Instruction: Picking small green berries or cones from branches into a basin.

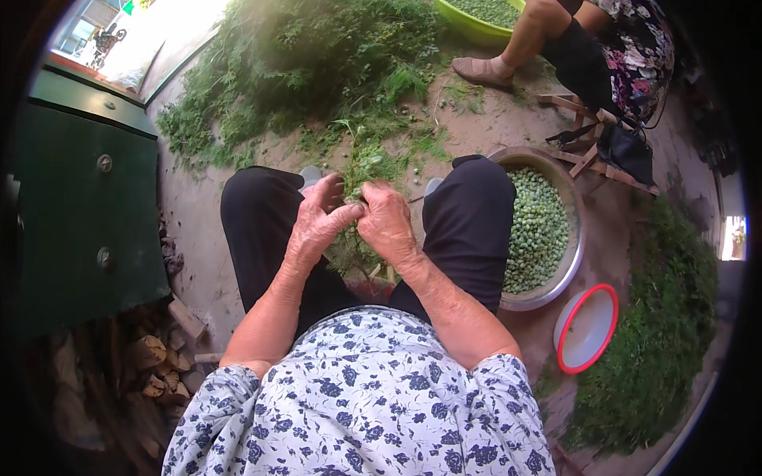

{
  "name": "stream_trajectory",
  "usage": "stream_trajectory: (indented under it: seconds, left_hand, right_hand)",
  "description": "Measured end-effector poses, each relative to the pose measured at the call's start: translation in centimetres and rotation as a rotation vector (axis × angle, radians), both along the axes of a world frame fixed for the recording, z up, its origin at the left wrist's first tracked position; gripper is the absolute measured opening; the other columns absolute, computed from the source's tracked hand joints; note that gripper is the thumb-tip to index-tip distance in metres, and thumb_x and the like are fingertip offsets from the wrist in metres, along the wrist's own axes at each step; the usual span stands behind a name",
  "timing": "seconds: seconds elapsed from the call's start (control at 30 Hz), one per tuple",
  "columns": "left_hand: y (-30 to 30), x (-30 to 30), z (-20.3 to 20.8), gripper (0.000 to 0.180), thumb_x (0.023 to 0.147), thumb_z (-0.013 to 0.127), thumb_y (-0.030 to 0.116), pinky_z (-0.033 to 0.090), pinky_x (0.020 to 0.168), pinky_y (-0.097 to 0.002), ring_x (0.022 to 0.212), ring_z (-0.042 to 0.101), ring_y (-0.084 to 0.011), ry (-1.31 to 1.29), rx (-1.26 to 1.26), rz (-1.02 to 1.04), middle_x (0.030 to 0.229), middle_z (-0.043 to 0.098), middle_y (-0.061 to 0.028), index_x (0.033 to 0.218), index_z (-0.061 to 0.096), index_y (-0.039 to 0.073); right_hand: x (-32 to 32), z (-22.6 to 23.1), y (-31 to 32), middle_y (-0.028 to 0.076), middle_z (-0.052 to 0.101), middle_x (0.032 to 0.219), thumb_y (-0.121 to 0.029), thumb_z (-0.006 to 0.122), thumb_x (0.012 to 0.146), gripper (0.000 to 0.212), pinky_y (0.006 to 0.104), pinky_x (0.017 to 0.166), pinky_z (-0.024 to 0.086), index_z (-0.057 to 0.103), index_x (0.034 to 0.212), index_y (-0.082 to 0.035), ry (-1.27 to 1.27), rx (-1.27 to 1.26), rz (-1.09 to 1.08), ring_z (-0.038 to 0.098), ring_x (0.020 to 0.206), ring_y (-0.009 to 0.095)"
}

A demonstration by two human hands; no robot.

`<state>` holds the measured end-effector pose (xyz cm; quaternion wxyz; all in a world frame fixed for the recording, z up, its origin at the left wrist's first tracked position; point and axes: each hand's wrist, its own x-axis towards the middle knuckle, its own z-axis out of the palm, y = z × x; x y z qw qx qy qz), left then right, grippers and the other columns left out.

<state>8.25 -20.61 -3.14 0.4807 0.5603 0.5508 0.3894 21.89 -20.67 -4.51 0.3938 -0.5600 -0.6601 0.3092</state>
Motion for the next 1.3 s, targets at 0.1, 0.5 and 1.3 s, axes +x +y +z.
stream_trajectory:
  seconds: [0.1, 0.5, 1.3]
  left_hand:
    - [0.1, -0.4, -0.5, 0.047, 0.072, 0.072, 0.022, 0.041, 0.073, -0.0258, 0.087, 0.051, -0.0134, -0.163, -0.271, -0.062, 0.09, 0.052, -0.0053, 0.105, 0.053, -0.005]
    - [0.1, -0.4, -1.3, 0.01, 0.074, 0.067, 0.009, 0.036, 0.062, -0.022, 0.064, 0.044, -0.0048, -0.353, -0.259, 0.119, 0.065, 0.054, 0.0037, 0.071, 0.061, 0.001]
    - [0.7, -0.9, -2.6, 0.021, 0.075, 0.062, 0.007, 0.035, 0.062, -0.0248, 0.067, 0.042, -0.0076, -0.467, -0.272, 0.214, 0.074, 0.037, 0.0026, 0.062, 0.046, 0.006]
  right_hand:
    - [-0.1, 0.0, -0.1, 0.02, 0.053, 0.079, -0.003, 0.052, 0.071, 0.008, 0.0461, 0.065, 0.042, 0.051, 0.076, 0.002, -0.11, 0.014, 0.028, 0.053, 0.078, 0.04]
    - [0.8, 0.8, -0.9, 0.013, 0.055, 0.084, -0.009, 0.067, 0.07, 0.02, 0.037, 0.068, 0.045, 0.059, 0.087, -0.002, -0.15, 0.214, -0.134, 0.057, 0.078, 0.03]
    - [3.1, 1.5, 1.0, 0.007, 0.058, 0.081, -0.014, 0.053, 0.088, 0.018, 0.0264, 0.061, 0.048, 0.051, 0.1, -0.001, 1.317, -0.472, -0.083, 0.059, 0.072, 0.017]
